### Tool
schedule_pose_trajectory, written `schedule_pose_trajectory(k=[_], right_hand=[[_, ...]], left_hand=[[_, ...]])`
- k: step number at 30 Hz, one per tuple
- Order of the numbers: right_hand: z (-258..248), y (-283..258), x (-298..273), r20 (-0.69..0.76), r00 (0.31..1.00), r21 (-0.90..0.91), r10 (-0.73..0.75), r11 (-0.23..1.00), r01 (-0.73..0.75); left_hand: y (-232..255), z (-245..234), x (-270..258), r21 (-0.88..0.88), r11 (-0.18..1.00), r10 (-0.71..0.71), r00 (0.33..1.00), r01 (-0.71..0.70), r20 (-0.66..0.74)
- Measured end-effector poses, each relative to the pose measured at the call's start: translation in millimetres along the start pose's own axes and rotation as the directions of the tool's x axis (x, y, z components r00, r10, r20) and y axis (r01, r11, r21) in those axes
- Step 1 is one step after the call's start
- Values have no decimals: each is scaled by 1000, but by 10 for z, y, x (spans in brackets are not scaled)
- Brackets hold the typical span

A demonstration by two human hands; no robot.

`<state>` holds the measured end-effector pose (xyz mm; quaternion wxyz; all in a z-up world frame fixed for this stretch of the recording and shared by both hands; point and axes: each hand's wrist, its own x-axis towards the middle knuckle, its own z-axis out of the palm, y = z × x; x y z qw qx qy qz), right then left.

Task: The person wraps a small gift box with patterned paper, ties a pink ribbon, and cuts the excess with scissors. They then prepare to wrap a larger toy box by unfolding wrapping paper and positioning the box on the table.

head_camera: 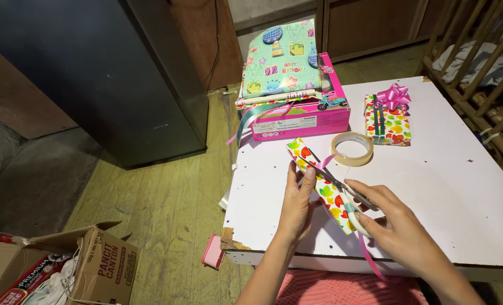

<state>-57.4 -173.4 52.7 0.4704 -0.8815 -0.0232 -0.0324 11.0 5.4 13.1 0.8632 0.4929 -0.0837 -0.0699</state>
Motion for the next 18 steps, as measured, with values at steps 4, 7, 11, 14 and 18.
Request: schedule_pose_trajectory(k=[4, 7, 11, 14, 18], right_hand=[[32, -15, -26, -35, 999, -2, -33, 999, 33], [25, -42, -67, -99, 994, -62, -53, 997, 47], [41, -91, -120, -167, 977, -107, -135, 987, 118], [81, -129, -163, -217, 966, -94, -140, 988, 122], [112, -165, -207, -234, 964, -83, -129, 990, 113]], left_hand=[[5, 13, -5, 19, 1000, 19, 1000, -19, -5], [2, 37, -13, 24, 999, 44, 999, -44, 6], [19, 63, -22, 53, 996, 66, 998, -66, 7], [40, 95, -28, 69, 996, 61, 998, -60, -21], [56, 112, -56, 82, 994, 71, 997, -69, -24]])
